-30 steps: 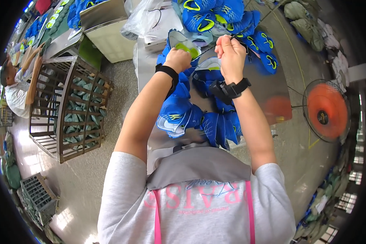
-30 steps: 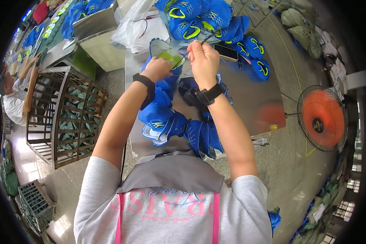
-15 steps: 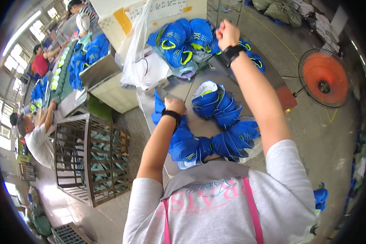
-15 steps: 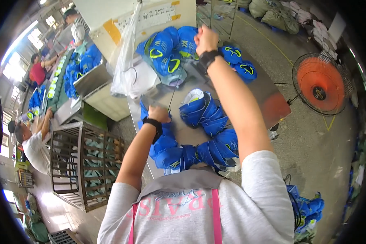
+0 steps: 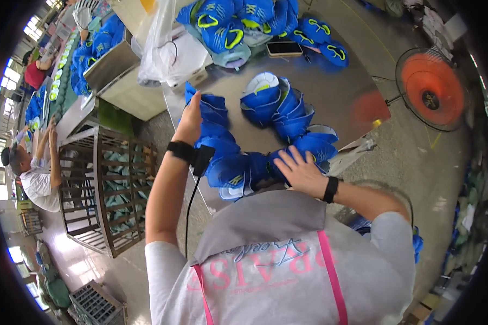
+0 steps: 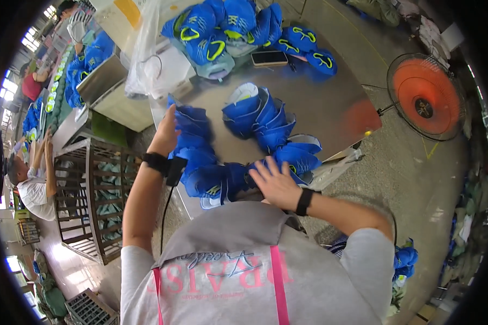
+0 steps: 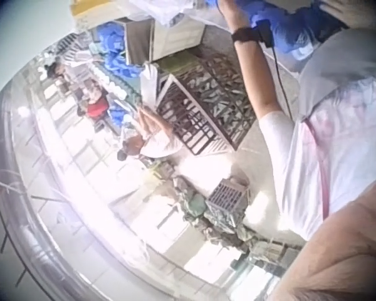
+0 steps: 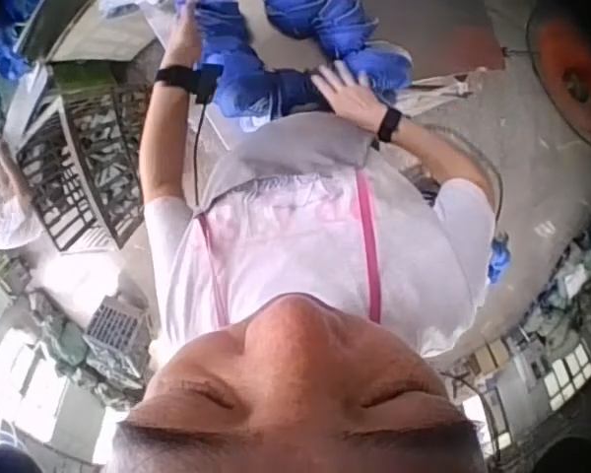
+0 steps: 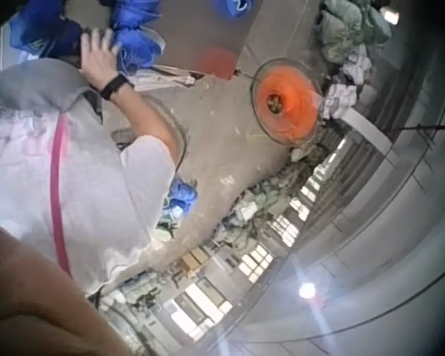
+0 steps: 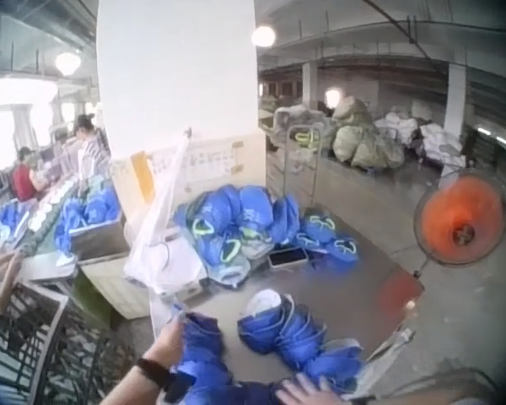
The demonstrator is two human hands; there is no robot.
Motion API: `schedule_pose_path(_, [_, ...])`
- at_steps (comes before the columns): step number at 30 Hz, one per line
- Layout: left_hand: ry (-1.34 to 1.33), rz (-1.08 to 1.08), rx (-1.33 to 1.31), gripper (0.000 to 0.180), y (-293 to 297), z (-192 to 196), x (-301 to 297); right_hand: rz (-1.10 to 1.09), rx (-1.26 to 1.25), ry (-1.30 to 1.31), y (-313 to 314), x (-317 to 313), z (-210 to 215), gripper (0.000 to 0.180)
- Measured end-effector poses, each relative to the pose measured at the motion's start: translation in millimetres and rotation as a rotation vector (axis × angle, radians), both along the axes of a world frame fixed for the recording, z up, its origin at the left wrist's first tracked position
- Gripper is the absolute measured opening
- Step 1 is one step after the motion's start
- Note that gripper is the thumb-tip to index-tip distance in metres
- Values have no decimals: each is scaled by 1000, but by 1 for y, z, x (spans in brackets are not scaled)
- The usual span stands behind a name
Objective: Organize and sort blue shoe upper components at a factory workstation.
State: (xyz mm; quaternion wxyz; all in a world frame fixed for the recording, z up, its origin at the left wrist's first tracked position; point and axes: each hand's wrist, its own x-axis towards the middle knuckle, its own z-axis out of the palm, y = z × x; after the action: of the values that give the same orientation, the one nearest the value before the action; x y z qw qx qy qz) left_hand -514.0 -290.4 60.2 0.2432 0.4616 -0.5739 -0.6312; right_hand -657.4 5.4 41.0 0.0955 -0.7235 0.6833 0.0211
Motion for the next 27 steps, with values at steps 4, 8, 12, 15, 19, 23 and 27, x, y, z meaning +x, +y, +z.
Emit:
schedule_pose_path(4, [1,-682,-14,63,66,-7,15,-240,62,-102,23,2,-21,96])
schedule_pose_path(8, [-536,-1010,-557,58,172,-49,-18,-260,34,-81,19,-2,-40,88])
schedule_pose_path(12, [-804,-1042,-1363,52,167,-102,-11,-158,-197,-8,24,-51,-47,66])
schedule_pose_path(15, [-843,-1280,-1290,32,154,-94,-24,-78,-209,-7,21,-86,-39,60])
schedule_pose_path(19, [-1012,-1449,-1237,23,127,-84,-49,-21,-222,27,25,-119,-38,56])
schedule_pose_path(23, [-703,-1490,-1320,17,96,-80,-35,-163,-354,86,44,-133,-49,54])
schedule_pose_path(27, [-559,-1518,-1346,20,97,-73,-37,-700,-549,-208,67,-115,-68,94])
